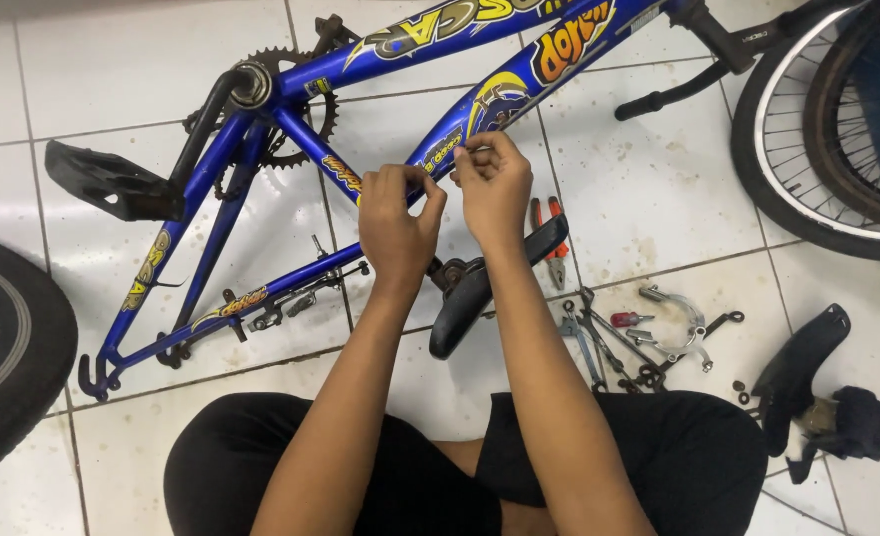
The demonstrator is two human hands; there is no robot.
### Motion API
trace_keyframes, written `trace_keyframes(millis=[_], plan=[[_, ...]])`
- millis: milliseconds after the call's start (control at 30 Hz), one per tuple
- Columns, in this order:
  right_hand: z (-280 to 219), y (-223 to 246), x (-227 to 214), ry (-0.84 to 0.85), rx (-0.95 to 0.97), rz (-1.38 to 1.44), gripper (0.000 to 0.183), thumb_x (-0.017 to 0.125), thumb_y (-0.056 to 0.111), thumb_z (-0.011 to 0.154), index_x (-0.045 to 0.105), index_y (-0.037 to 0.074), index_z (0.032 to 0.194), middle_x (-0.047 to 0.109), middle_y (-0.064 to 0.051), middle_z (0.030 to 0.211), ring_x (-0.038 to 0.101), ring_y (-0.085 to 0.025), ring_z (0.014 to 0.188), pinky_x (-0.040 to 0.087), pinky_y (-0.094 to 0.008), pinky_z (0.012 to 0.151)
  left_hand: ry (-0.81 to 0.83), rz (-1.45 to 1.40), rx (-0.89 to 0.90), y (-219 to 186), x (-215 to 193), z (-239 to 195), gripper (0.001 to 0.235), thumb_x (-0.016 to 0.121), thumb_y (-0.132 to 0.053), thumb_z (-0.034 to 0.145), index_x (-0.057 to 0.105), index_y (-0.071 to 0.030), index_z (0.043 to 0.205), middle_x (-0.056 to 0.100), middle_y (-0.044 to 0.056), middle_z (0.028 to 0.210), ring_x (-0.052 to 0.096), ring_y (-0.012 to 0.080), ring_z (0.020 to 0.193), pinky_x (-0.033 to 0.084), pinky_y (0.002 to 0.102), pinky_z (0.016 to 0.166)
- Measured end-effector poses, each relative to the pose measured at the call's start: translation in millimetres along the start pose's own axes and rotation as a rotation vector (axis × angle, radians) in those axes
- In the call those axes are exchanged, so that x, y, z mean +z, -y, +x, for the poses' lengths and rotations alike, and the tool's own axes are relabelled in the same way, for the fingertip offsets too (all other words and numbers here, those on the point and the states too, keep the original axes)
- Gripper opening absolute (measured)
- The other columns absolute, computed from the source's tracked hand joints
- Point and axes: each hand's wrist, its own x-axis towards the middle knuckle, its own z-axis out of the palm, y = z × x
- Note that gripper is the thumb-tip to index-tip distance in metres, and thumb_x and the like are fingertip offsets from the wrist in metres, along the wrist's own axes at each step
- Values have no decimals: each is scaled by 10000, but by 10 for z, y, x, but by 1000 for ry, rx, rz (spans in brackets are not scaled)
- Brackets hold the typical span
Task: The person sits on the floor and assembles a bicycle by attaching the handlebars to the frame. They insert the stem into the head tube, align the handlebars, and tighten the bolts using a wrench.
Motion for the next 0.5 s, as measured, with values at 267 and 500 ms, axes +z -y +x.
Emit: trace_keyframes(millis=[267,500], plan=[[17,-32,-8,0,-19,15,94,697,20,890,671,41,979,738,-141,770,736,-158,669,613,-262,599,22,-14,20,17,0,18,245,810,-127,744,654,-138,933,660,-20,747,593,210,799,514,324,733],[8,-51,11,-3,-105,-77,91,669,30,915,645,18,1002,734,-150,777,733,-193,675,601,-289,568,36,-50,52,34,-32,10,147,792,-23,753,715,-120,833,647,-6,726,593,206,779,517,323,725]])
